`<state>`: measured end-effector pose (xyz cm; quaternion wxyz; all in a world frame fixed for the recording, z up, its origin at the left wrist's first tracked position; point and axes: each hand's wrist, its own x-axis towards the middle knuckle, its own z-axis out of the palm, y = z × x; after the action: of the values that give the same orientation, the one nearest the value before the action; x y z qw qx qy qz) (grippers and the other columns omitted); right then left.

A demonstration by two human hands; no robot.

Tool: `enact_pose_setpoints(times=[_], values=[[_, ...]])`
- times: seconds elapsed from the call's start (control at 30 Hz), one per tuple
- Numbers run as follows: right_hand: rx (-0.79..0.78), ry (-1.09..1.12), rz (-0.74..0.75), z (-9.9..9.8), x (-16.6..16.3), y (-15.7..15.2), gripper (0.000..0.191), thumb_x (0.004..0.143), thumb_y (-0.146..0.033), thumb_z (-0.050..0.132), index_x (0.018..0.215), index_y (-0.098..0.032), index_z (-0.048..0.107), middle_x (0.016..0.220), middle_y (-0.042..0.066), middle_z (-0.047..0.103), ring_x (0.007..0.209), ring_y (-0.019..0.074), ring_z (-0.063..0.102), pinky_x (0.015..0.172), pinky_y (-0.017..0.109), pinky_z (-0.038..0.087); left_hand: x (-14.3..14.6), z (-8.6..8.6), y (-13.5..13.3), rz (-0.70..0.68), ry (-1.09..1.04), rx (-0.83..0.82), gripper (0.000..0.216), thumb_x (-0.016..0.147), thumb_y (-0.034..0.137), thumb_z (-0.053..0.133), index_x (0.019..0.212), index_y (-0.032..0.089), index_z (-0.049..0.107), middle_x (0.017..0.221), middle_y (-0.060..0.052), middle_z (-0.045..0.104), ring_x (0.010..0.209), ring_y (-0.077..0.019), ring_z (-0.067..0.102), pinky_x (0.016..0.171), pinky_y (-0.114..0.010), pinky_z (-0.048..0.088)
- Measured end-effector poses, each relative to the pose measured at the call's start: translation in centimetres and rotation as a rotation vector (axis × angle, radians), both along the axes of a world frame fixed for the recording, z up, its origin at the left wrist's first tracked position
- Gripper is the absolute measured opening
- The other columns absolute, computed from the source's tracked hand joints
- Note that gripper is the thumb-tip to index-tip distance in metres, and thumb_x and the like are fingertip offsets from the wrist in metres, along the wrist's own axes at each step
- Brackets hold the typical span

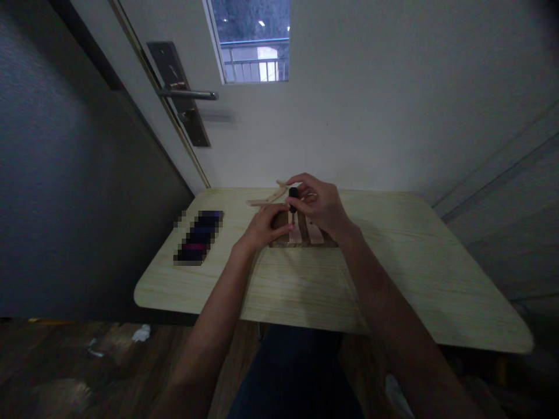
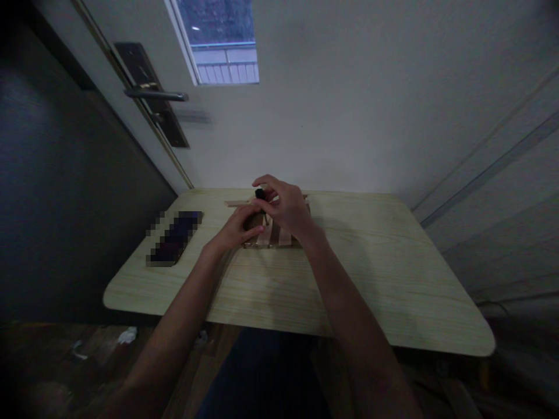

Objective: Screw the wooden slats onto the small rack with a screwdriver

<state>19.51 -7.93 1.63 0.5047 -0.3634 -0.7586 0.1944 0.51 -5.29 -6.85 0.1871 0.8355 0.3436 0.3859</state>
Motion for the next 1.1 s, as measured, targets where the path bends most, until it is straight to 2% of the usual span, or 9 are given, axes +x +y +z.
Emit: enact_pose_setpoints(times=[0.1, 0.3, 0.47, 0.57, 0.7, 0.83, 0.9, 1.0, 1.1], values=[[0.073, -0.037, -0.015, 0.2, -0.1, 0.1, 0.016, 0.081, -0.033, 0.070, 0.089, -0.020, 0.064, 0.080, -0.001, 0.066, 0.067, 0.0118, 0.059, 0.067, 0.028, 0.051, 0.0, 0.1, 0.0, -0.002, 0.003, -0.001, 0.060, 0.082, 0.064, 0.063, 0.121, 0.019, 0.061, 0.125, -0.014, 0.065, 0.117, -0.0311, 0.057, 0.102, -0.051, 0.043], [0.121, -0.062, -0.093, 0.1, -0.2, 0.2, 0.029, 0.078, -0.040, 0.073, 0.076, -0.022, 0.051, 0.077, -0.002, 0.056, 0.068, 0.0128, 0.054, 0.060, 0.026, 0.045, 0.0, 0.3, -0.1, -0.013, -0.001, -0.009, 0.058, 0.082, 0.063, 0.064, 0.122, 0.021, 0.061, 0.128, -0.013, 0.065, 0.120, -0.0308, 0.056, 0.105, -0.051, 0.041], [0.013, -0.084, -0.078, 0.1, -0.3, -0.1, 0.019, 0.084, -0.033, 0.068, 0.096, -0.022, 0.059, 0.069, -0.005, 0.059, 0.059, 0.0107, 0.053, 0.059, 0.025, 0.042, 0.0, 0.3, -0.1, -0.011, 0.009, -0.012, 0.057, 0.082, 0.062, 0.065, 0.122, 0.022, 0.061, 0.126, -0.013, 0.065, 0.119, -0.0309, 0.057, 0.103, -0.052, 0.042], [0.056, -0.139, -0.034, 0.0, -0.3, 0.0, 0.011, 0.089, -0.029, 0.061, 0.093, -0.020, 0.066, 0.078, -0.001, 0.069, 0.069, 0.0126, 0.061, 0.070, 0.027, 0.047, 0.0, 0.4, 0.0, -0.013, 0.016, -0.012, 0.056, 0.082, 0.061, 0.065, 0.123, 0.022, 0.061, 0.127, -0.012, 0.065, 0.119, -0.0312, 0.056, 0.103, -0.053, 0.042], [0.096, -0.139, 0.010, -0.4, -0.1, 0.4, 0.026, 0.094, -0.026, 0.048, 0.109, -0.019, 0.068, 0.107, 0.007, 0.074, 0.094, 0.0166, 0.067, 0.087, 0.032, 0.050, 0.0, 0.3, 0.0, -0.014, 0.014, -0.005, 0.055, 0.082, 0.059, 0.066, 0.123, 0.023, 0.061, 0.126, -0.011, 0.066, 0.118, -0.0307, 0.057, 0.103, -0.053, 0.043], [0.095, -0.141, 0.062, -0.8, 0.0, 0.5, 0.038, 0.095, -0.021, 0.036, 0.124, -0.016, 0.061, 0.111, 0.010, 0.072, 0.102, 0.0174, 0.066, 0.094, 0.035, 0.049, 0.0, 0.1, 0.0, 0.001, 0.003, 0.003, 0.055, 0.082, 0.059, 0.066, 0.122, 0.022, 0.061, 0.126, -0.012, 0.066, 0.119, -0.0306, 0.057, 0.103, -0.053, 0.043], [0.089, -0.147, 0.072, -0.7, 0.1, 0.4, 0.037, 0.095, -0.020, 0.036, 0.124, -0.014, 0.060, 0.108, 0.011, 0.071, 0.098, 0.0175, 0.067, 0.091, 0.034, 0.050, 0.0, 0.1, 0.0, 0.002, 0.003, 0.006, 0.055, 0.082, 0.058, 0.067, 0.123, 0.022, 0.060, 0.126, -0.012, 0.066, 0.119, -0.0303, 0.057, 0.103, -0.052, 0.043], [0.024, -0.170, 0.006, -0.3, 0.1, 0.0, 0.030, 0.095, -0.024, 0.045, 0.121, -0.018, 0.058, 0.089, 0.004, 0.071, 0.076, 0.0150, 0.065, 0.075, 0.030, 0.050, -0.1, 0.1, 0.0, -0.008, 0.008, 0.002, 0.055, 0.082, 0.059, 0.066, 0.123, 0.023, 0.060, 0.126, -0.012, 0.065, 0.118, -0.0301, 0.057, 0.103, -0.052, 0.043], [-0.039, -0.127, -0.007, 0.0, 0.1, -0.2, 0.019, 0.091, -0.029, 0.055, 0.107, -0.021, 0.058, 0.080, 0.000, 0.068, 0.071, 0.0150, 0.064, 0.066, 0.028, 0.048, -0.1, 0.2, -0.1, -0.011, 0.007, 0.004, 0.057, 0.082, 0.060, 0.066, 0.122, 0.021, 0.060, 0.125, -0.013, 0.065, 0.118, -0.0302, 0.057, 0.103, -0.051, 0.044]])
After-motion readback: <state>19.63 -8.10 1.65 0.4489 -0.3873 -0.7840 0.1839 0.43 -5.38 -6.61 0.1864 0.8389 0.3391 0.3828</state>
